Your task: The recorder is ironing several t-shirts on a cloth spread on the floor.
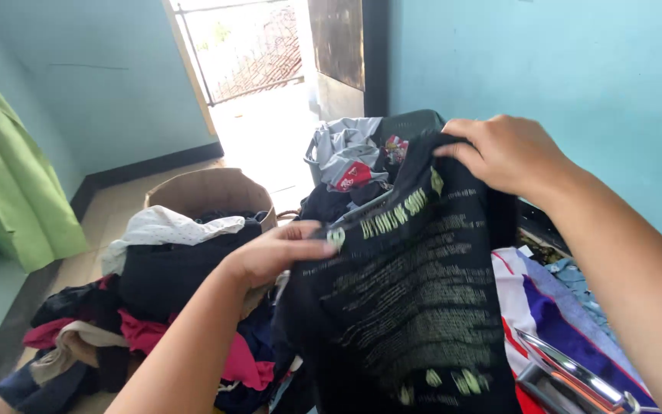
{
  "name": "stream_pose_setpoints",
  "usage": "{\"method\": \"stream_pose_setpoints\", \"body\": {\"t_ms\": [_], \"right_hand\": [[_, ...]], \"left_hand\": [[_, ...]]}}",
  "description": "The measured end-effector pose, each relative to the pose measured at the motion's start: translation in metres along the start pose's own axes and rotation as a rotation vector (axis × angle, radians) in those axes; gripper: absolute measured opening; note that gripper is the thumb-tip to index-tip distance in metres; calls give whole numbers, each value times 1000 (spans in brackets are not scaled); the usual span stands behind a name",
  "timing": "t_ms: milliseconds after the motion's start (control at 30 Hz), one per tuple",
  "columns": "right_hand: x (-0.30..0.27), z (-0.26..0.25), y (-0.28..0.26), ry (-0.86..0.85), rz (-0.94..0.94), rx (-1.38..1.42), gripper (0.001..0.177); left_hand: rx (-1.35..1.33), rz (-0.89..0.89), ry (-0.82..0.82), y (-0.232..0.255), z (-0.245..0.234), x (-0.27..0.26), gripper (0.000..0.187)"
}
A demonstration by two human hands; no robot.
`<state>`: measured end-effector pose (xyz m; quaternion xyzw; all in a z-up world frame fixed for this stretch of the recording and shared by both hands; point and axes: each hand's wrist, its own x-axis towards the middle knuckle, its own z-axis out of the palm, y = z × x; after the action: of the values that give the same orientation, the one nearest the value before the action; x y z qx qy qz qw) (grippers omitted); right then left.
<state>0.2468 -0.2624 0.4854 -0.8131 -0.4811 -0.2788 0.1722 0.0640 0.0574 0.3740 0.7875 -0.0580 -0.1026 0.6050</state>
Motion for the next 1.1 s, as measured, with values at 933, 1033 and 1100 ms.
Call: {"method": "stream_pose_setpoints", "body": {"t_ms": [933,1033,1100], "right_hand": [[-4,-118,-4,-47,172,838,30],[-4,-111,-2,-60,194,748,28],[2,-102,-3,-23,189,672,28]], "left_hand": [[1022,635,749,155,-2,-148,53],[1249,266,734,159,4,-147,46],[1314,202,837,154,-3,-142,38]]}}
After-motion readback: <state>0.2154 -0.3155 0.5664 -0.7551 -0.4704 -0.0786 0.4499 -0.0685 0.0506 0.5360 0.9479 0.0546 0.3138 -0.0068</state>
